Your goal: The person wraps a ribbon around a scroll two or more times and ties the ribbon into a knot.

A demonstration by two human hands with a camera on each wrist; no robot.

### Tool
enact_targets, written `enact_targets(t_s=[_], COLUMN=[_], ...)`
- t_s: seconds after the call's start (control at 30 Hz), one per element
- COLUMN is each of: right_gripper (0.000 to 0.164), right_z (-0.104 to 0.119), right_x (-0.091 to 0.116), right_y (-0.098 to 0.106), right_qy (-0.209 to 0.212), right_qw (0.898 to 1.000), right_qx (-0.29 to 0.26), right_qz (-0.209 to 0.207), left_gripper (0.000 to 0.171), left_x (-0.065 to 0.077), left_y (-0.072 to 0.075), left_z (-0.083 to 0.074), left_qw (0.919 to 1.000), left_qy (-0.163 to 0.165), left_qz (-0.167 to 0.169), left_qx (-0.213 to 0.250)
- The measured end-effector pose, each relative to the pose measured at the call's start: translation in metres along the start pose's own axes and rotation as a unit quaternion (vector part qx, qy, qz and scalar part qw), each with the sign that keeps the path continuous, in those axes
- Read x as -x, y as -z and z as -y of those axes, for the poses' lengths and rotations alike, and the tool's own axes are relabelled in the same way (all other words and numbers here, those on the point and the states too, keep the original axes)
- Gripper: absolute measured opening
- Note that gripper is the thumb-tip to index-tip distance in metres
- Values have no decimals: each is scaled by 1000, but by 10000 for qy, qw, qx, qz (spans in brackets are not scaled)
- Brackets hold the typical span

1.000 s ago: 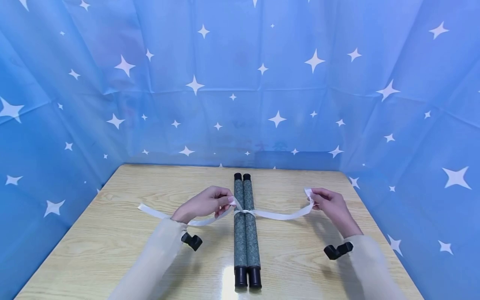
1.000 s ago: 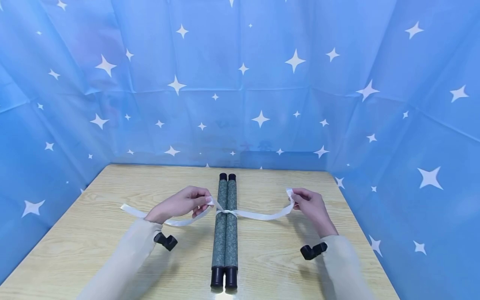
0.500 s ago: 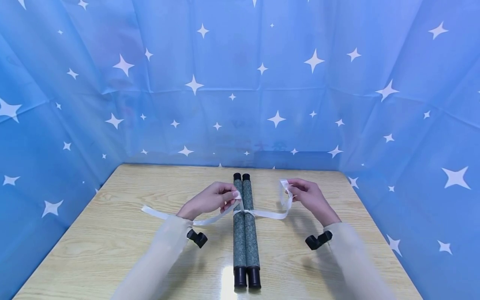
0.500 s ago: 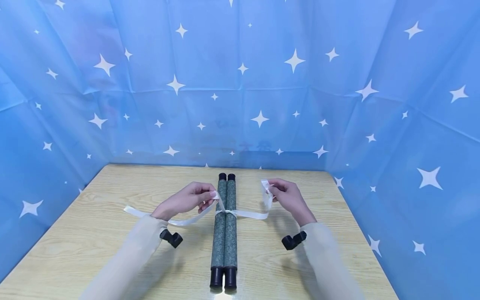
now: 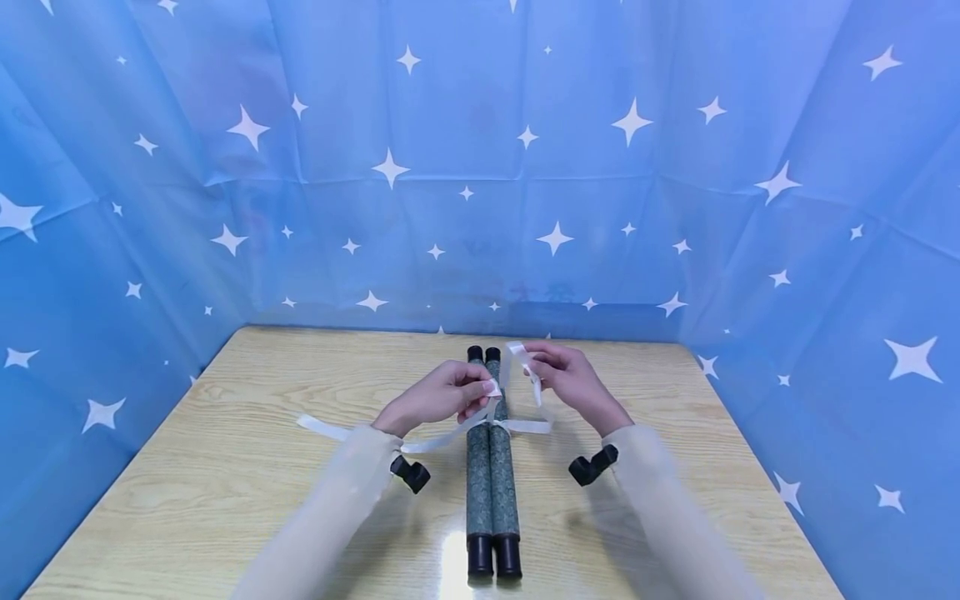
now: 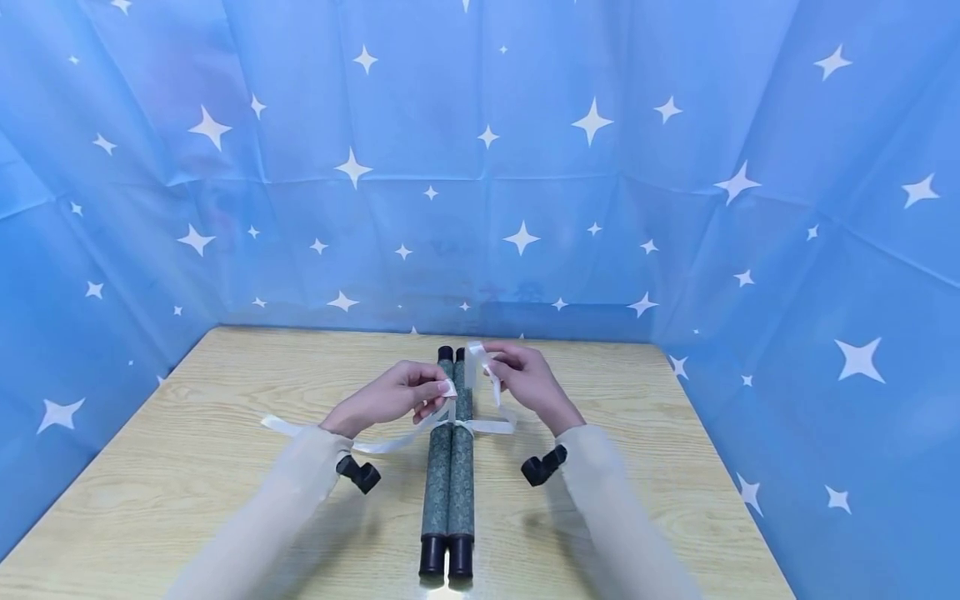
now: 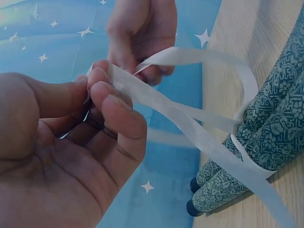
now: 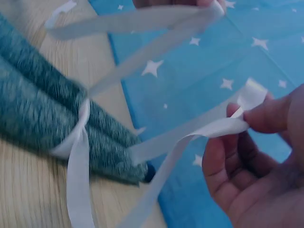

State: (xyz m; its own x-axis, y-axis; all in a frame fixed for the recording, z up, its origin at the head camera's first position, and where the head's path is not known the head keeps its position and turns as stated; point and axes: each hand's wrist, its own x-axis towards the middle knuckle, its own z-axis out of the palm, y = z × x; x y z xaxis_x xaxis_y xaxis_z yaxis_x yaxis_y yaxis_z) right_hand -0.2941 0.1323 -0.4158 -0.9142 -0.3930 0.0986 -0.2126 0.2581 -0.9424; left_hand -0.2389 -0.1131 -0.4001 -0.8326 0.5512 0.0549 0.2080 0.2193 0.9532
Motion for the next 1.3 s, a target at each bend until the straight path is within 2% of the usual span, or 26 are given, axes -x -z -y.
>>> enact_targets(t_s=[0.07, 0.13, 0.23, 0.33, 0.43, 0.6, 0.9, 1.17, 1.3], right_gripper=[35, 35, 35, 37, 39, 38, 31, 37, 35], right_z=[2, 0, -11, -24, -33, -33, -17, 5, 10], right_x=[-3, -6, -10, -11, -9, -4, 2, 14, 17], right_y=[-7, -13, -18, -20, -22, -24, -26, -32, -37], right_qy=[160, 245, 221, 59, -56, 49, 211, 603, 750], right_qw=[9998, 9993, 9947, 9828, 9760, 9775, 9791, 9788, 9791], right_qx=[-39, 146, 885, 1701, 2022, 1971, 1995, 1783, 1706], right_qz=[100, 250, 484, 715, 807, 757, 333, 810, 814], left_gripper=[31, 31, 32, 33, 34, 36, 36, 34, 29], left_x=[-1, -1, 0, 0, 1, 2, 1, -1, -1], left_y=[-1, -1, -1, -1, 0, 2, 4, 4, 4], left_z=[0, 0, 1, 4, 7, 10, 8, 4, 3], left_qw=[10000, 9999, 9998, 9996, 9994, 9992, 9991, 9995, 9993], left_qy=[41, 77, 121, 177, 241, 284, 314, 270, 315], left_qz=[-10, -22, -51, -75, -101, -143, -167, -104, -123], left_qx=[43, 86, 136, 200, 230, 232, 213, 125, 143])
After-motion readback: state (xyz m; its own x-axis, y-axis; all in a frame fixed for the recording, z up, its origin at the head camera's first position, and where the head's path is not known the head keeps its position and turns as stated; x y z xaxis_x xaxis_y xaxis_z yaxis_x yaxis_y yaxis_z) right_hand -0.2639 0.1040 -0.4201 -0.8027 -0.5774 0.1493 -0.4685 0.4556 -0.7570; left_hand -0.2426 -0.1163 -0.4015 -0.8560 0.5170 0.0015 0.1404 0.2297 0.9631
